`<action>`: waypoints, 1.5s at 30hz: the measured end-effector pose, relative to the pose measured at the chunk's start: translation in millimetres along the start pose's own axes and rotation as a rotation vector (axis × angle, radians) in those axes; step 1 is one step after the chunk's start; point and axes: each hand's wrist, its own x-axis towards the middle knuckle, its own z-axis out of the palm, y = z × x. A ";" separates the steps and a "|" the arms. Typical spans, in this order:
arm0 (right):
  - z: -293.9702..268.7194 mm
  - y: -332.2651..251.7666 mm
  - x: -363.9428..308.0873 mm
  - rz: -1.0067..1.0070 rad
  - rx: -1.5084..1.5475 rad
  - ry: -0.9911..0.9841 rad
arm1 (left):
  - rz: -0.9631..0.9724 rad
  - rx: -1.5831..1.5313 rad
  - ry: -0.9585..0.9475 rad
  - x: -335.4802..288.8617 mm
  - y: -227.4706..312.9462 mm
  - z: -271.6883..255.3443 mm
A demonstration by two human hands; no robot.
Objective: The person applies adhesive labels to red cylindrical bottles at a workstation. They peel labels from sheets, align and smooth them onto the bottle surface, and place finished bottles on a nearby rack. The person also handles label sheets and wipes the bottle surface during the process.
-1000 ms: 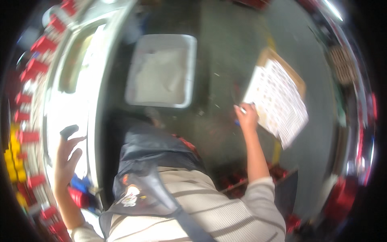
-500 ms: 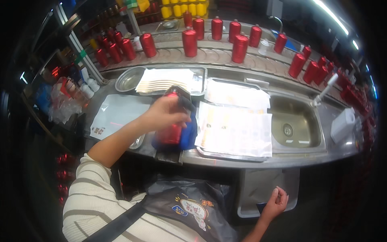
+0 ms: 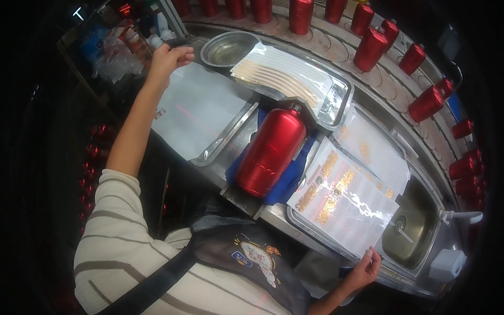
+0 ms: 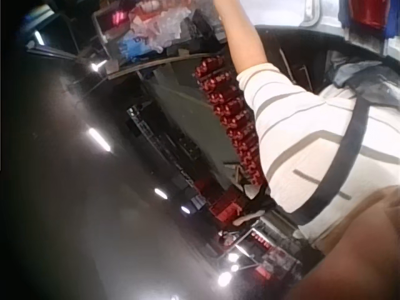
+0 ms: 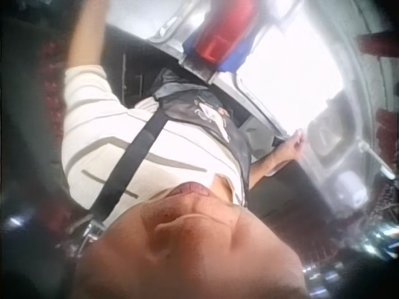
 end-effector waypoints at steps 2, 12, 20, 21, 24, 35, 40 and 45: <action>9.0 10.2 15.6 0.051 -0.028 -0.037 | -0.061 0.131 0.094 -9.9 -7.4 -19.0; 86.5 -45.4 20.7 -0.086 0.006 -0.139 | 0.133 0.027 -0.213 49.0 -32.7 111.8; 39.6 -28.3 -26.6 0.111 -0.021 0.052 | 0.130 -0.034 -0.611 11.0 -0.4 182.9; 42.5 -35.1 -30.8 0.119 -0.023 0.016 | 0.116 -0.042 -0.615 -0.4 -0.8 169.0; 64.4 -67.8 -40.0 0.108 -0.057 -0.127 | 0.014 -0.015 -0.545 -21.8 -4.6 113.6; 175.1 -137.4 -9.4 -0.403 -0.112 -0.610 | -0.344 -0.055 -0.545 -142.1 -0.7 -3.1; 169.9 -125.5 23.0 -0.181 -0.142 -0.453 | -0.175 -0.044 -0.483 -57.9 -43.0 55.0; 152.3 -121.2 4.2 -0.098 -0.108 -0.354 | 0.067 0.676 -0.259 59.5 -92.9 98.0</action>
